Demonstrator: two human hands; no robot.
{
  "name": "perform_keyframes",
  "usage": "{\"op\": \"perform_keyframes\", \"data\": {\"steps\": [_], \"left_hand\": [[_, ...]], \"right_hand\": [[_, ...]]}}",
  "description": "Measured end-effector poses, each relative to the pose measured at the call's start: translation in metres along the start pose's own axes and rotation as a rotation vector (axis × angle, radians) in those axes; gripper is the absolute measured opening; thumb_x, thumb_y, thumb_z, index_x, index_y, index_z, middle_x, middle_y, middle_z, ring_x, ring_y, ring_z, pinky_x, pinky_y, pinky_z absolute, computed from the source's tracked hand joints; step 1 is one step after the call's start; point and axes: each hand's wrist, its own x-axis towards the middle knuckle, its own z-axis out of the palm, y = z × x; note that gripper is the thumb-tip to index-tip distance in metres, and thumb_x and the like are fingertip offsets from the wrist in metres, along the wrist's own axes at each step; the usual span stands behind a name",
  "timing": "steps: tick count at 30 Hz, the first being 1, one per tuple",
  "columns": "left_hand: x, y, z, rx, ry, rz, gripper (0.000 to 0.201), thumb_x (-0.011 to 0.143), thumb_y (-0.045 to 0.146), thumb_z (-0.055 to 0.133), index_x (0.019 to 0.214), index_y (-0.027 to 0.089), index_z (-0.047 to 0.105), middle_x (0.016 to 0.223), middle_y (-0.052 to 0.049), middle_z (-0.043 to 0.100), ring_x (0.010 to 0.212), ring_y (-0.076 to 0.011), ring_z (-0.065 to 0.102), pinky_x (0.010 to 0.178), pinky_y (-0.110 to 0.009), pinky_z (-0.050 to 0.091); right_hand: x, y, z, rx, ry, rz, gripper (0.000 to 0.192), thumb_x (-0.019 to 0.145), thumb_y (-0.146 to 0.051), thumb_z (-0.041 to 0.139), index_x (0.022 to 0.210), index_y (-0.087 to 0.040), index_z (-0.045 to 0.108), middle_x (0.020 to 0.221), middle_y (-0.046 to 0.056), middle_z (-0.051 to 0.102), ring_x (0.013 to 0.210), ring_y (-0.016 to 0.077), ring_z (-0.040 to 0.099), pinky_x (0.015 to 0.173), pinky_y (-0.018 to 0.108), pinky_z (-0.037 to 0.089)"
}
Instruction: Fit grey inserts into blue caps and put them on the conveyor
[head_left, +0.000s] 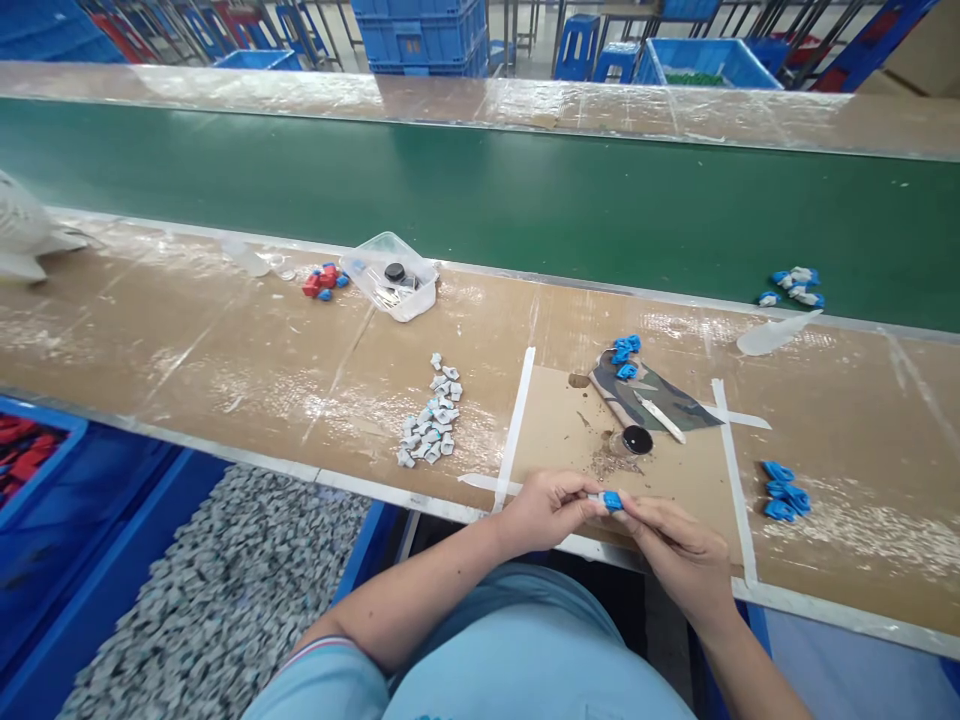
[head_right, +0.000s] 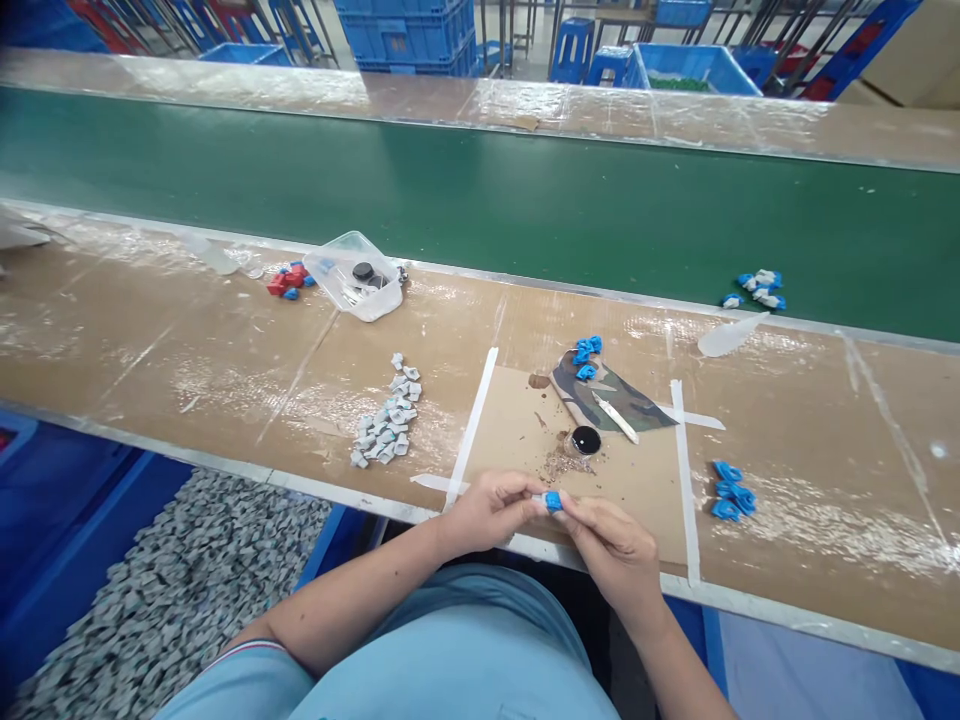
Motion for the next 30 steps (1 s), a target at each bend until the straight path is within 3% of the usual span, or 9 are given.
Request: {"op": "perform_keyframes", "data": {"steps": [4,9,17,26,28,30], "left_hand": [[0.002,0.006,-0.001,-0.018,-0.021,-0.052,0.026,0.084,0.038,0.054,0.083,0.013,0.063,0.071,-0.004,0.064,0.066,-0.0137,0.058,0.065,-0.023,0.047],[0.005,0.02,-0.004,0.19,-0.112,-0.119,0.031,0.089,0.038,0.044,0.07,0.017,0.057,0.063,0.0,0.056,0.059,-0.0104,0.051,0.06,-0.021,0.042],[0.011,0.017,-0.01,0.08,-0.247,-0.22,0.035,0.088,0.042,0.04,0.065,0.017,0.049,0.057,0.002,0.05,0.052,-0.0087,0.045,0.054,-0.02,0.037],[0.013,0.02,-0.008,0.157,-0.238,-0.205,0.041,0.087,0.048,0.04,0.063,0.017,0.05,0.057,0.002,0.049,0.056,-0.0096,0.046,0.057,-0.02,0.038],[0.012,0.024,-0.009,0.189,-0.218,-0.218,0.039,0.087,0.048,0.038,0.066,0.018,0.05,0.059,0.002,0.051,0.057,-0.0104,0.049,0.059,-0.021,0.039],[0.013,0.029,-0.016,0.268,-0.169,-0.222,0.037,0.088,0.047,0.037,0.069,0.018,0.05,0.061,0.002,0.052,0.058,-0.0116,0.05,0.059,-0.022,0.04]], "right_hand": [[-0.002,0.002,0.001,0.022,0.034,0.112,0.021,0.077,-0.019,0.066,0.092,-0.031,0.074,0.084,0.0,0.074,0.071,0.0168,0.07,0.06,0.026,0.06],[0.002,0.006,-0.005,0.061,-0.026,0.197,0.016,0.076,-0.028,0.068,0.091,-0.027,0.075,0.087,0.003,0.074,0.076,0.0194,0.071,0.068,0.029,0.061],[0.001,0.002,-0.003,0.026,0.001,0.124,0.017,0.075,-0.021,0.068,0.089,-0.029,0.075,0.085,0.002,0.074,0.074,0.0184,0.071,0.066,0.029,0.061],[0.005,0.002,-0.005,-0.044,-0.043,0.065,0.018,0.081,-0.024,0.062,0.096,-0.026,0.073,0.089,0.002,0.074,0.079,0.0172,0.07,0.072,0.028,0.059],[0.003,0.004,-0.015,-0.096,-0.046,0.063,0.021,0.083,-0.027,0.06,0.101,-0.024,0.071,0.091,0.003,0.074,0.08,0.0164,0.07,0.073,0.028,0.059],[-0.003,0.009,-0.032,-0.204,0.039,0.096,0.021,0.084,-0.03,0.059,0.1,-0.023,0.071,0.09,0.004,0.074,0.078,0.0165,0.069,0.072,0.028,0.058]]}}
